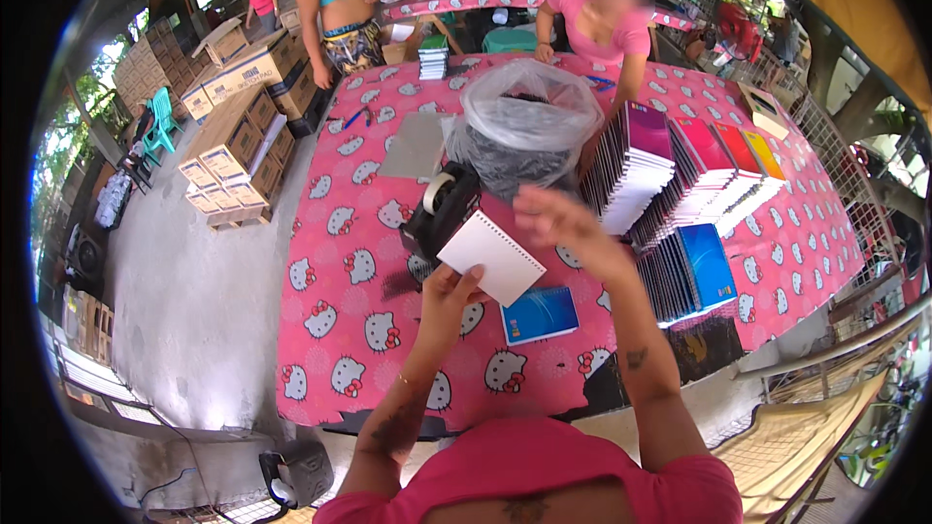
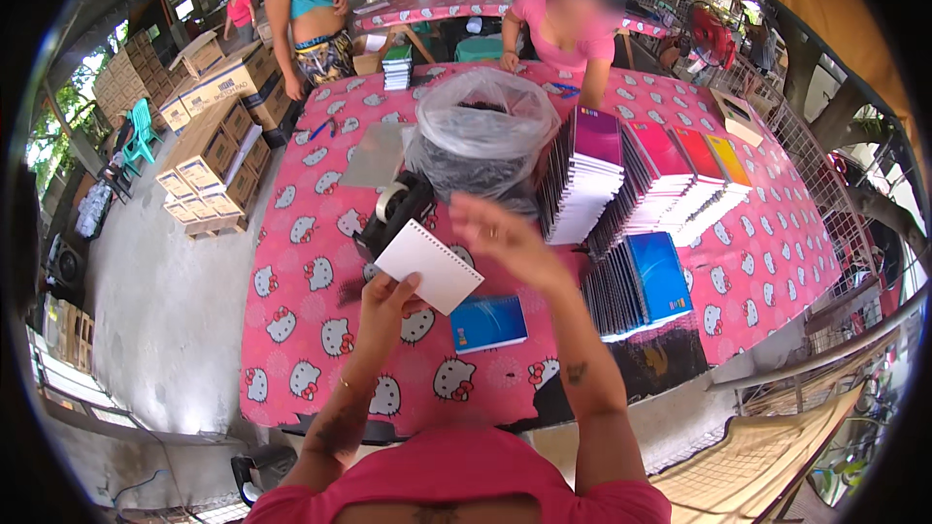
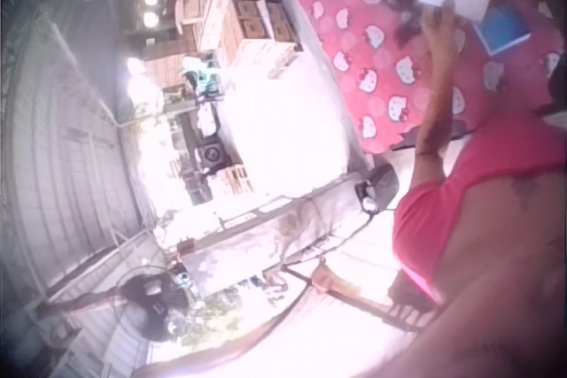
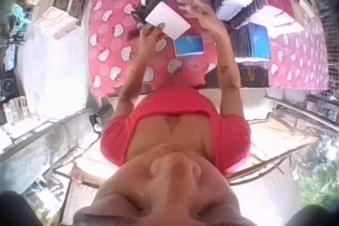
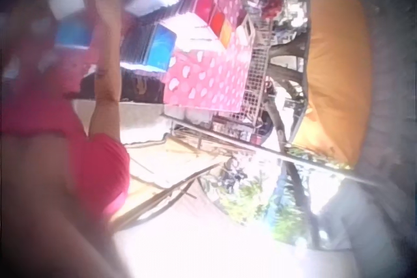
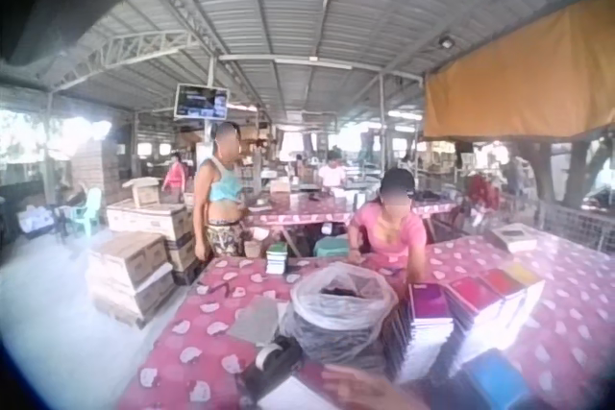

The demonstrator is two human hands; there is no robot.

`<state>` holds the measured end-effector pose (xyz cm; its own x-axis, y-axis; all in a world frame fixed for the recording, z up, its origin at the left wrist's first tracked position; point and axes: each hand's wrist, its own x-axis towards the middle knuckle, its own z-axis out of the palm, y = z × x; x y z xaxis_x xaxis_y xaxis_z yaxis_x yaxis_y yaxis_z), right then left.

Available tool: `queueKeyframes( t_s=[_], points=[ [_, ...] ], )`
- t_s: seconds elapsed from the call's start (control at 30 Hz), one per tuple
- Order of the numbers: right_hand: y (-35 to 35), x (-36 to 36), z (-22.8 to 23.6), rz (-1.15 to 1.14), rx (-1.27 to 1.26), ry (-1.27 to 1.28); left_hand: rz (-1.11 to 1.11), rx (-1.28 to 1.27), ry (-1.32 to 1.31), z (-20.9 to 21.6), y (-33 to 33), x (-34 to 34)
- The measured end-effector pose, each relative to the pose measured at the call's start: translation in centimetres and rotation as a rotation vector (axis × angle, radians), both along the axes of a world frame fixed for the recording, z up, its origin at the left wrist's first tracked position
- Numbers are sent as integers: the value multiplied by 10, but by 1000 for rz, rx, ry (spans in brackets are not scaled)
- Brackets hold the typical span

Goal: The person tapes the spines of notebooks and stacks them. They apply blue adhesive tape to the edge of each notebook, smooth it down by hand, and then place the finished notebook onto a stack on the table.

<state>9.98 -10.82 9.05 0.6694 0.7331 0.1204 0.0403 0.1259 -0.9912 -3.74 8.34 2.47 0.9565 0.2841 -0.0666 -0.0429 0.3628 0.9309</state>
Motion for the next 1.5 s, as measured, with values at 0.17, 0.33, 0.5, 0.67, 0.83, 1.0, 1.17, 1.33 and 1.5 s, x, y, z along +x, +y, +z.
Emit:
queueKeyframes(
  t_s=[0.17, 0.33, 0.5, 0.67, 0.83, 1.0, 1.17, 1.33, 1.5],
  points=[
    [-44, -24, -91, -96, -166, -82, -122, -55, 39, -29, -33, 10],
    [-67, -24, -101, -8, -358, -103, -173, 351, 76, -70, -22, 2],
    [-62, -28, -101, -204, -485, -352, -60, 268, 210, -80, -23, -7],
    [-65, -19, -145, -406, -529, -541, 124, 163, 181, -85, 3, 33],
    [-82, -38, -168, -344, -505, -542, 131, 1203, 23, -84, -29, 7],
    [-98, -44, -211, -484, -181, -132, -143, 1637, -545, -112, -69, -28],
    [-107, -58, -200, -598, -243, 18, -312, 1646, -411, -114, -64, -29],
    [-110, -70, -205, -628, -282, 103, -230, 1674, -487, -103, -69, -24],
    [-85, -55, -192, -597, -236, -42, 162, 745, 124, -107, -80, -51]
  ],
)
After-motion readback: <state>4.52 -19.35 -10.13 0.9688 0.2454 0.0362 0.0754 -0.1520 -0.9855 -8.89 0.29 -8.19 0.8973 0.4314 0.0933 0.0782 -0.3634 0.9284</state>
